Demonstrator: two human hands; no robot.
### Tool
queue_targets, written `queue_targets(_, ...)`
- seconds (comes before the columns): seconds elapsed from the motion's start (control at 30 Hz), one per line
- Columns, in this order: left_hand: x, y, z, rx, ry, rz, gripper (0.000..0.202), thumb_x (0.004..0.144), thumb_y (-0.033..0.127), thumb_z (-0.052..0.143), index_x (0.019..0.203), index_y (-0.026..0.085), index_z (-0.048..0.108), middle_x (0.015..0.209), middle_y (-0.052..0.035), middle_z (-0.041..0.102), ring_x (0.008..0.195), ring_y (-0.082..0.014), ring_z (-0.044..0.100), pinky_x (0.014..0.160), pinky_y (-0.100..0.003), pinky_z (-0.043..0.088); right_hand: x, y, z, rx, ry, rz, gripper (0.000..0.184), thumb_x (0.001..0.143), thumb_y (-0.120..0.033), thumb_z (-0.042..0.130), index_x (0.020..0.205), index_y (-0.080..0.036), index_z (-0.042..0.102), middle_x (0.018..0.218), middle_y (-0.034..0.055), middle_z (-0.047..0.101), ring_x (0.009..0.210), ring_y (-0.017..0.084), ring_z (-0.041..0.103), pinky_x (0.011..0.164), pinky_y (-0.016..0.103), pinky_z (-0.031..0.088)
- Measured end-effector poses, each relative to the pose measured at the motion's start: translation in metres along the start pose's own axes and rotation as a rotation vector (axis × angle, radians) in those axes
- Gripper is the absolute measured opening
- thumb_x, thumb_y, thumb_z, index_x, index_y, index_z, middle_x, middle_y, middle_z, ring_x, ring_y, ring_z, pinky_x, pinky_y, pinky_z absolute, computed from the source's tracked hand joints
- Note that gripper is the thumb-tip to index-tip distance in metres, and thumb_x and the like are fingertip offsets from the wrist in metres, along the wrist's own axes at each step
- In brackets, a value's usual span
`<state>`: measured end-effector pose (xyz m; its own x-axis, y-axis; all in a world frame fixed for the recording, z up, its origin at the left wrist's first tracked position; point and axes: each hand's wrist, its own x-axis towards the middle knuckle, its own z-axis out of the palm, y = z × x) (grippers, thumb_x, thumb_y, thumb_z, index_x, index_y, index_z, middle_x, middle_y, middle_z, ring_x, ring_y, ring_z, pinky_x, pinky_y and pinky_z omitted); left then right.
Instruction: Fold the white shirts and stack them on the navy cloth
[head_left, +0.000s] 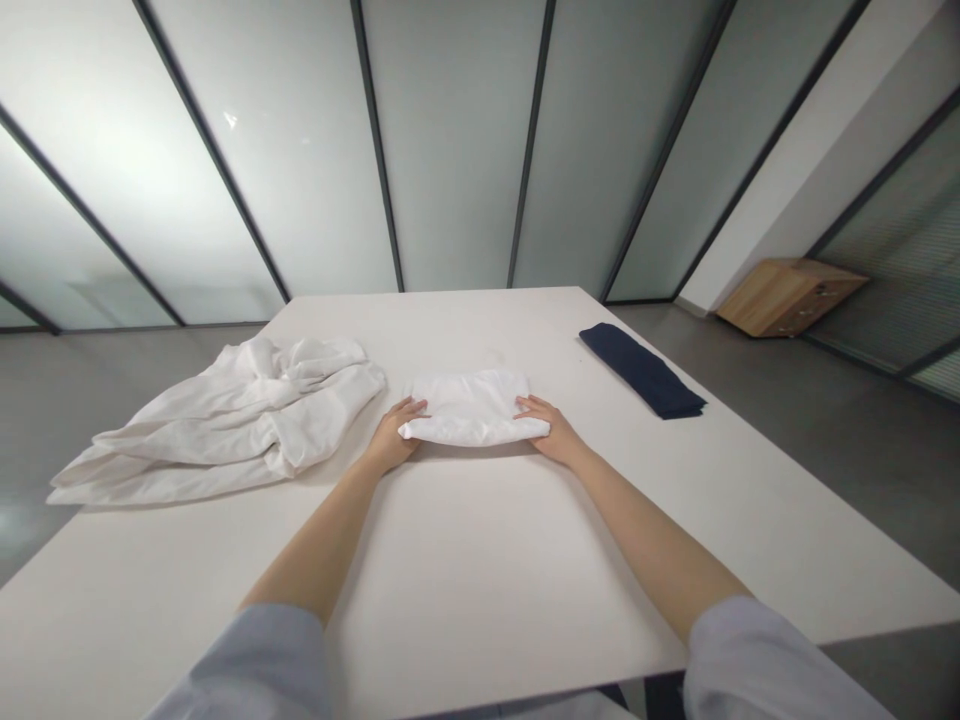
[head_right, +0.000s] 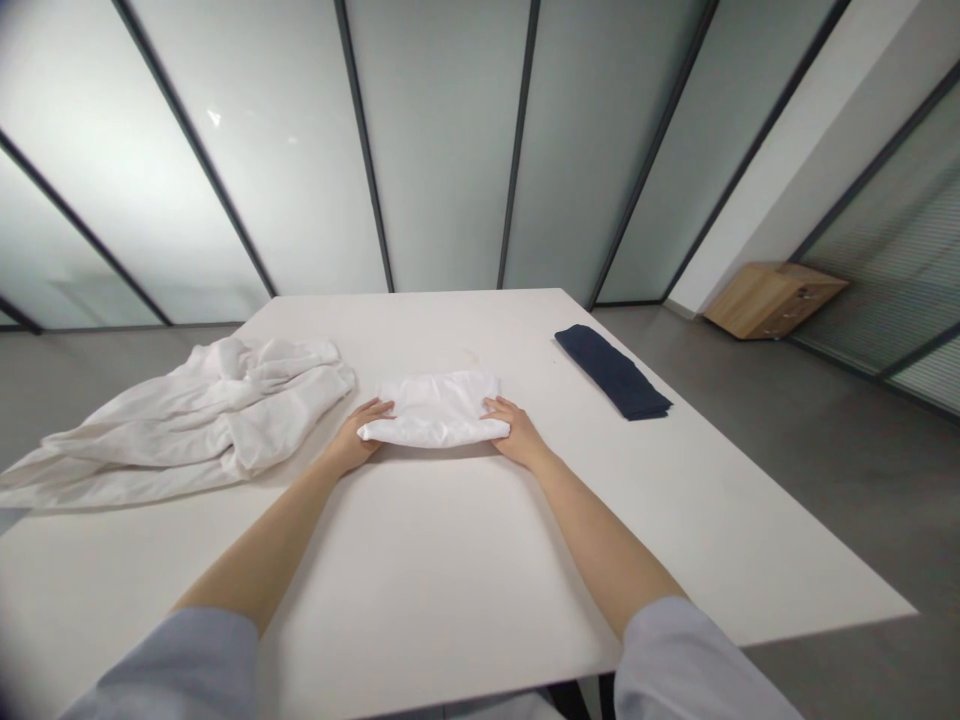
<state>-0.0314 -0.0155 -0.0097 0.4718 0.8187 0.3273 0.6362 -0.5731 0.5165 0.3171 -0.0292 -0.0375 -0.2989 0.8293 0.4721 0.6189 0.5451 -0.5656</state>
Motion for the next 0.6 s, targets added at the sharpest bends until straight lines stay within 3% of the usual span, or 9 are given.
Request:
queue_targets(0.1,-0.004,0.008,0.000,-0.080,0.034,-0.096,0.035,0.076,0.032,0.057,0.104,0.018,0.071,0.122,-0.0099,0.066,0.127,-0.0295,0.050,0.110,-0.043,0.037,-0.001,-0.008,-0.002,0.076,0.007,0.055,0.024,0.073,-0.024,0.063,0.094,-0.026,0.074,0.116,0.0062,0.069,0.122,0.027,0.055,0.108,0.044,0.039)
queue_targets(0.23,-0.005,0.013,0.004,-0.258,0.096,-0.276,0.042,0.077,0.038,0.056,0.112,0.016,0.066,0.115,-0.0099,0.069,0.109,-0.0281,0.062,0.097,-0.039,0.047,0.000,-0.025,-0.008,0.139,-0.006,0.207,0.027,0.078,-0.030,0.055,0.097,-0.022,0.072,0.108,0.0074,0.072,0.109,0.028,0.062,0.097,0.043,0.046)
queue_targets(0.37,-0.001,0.013,0.004,-0.251,0.137,-0.380,0.040,0.080,0.045,0.051,0.101,0.015,0.066,0.100,-0.0065,0.072,0.097,-0.0271,0.065,0.087,-0.035,0.050,0.002,-0.037,-0.012,0.141,-0.003,0.330,0.030,0.081,-0.039,0.047,0.089,-0.018,0.067,0.092,0.0058,0.072,0.090,0.026,0.065,0.084,0.037,0.048)
queue_targets(0.47,0.000,0.013,0.002,-0.215,0.141,-0.451,0.042,0.083,0.050,0.044,0.087,0.015,0.066,0.084,-0.0062,0.070,0.085,-0.0265,0.065,0.074,-0.033,0.051,0.004,-0.038,-0.010,0.130,0.053,0.390,0.034,0.083,-0.047,0.044,0.087,-0.018,0.062,0.082,0.0034,0.068,0.080,0.022,0.061,0.073,0.031,0.046)
queue_targets(0.6,0.004,0.012,0.002,-0.204,0.206,-0.455,0.043,0.086,0.050,0.041,0.092,0.015,0.065,0.084,-0.0064,0.070,0.082,-0.0248,0.063,0.069,-0.030,0.048,0.007,-0.033,-0.004,0.054,0.102,0.426,0.032,0.081,-0.051,0.043,0.072,-0.021,0.052,0.062,-0.0027,0.053,0.060,0.016,0.049,0.056,0.025,0.035)
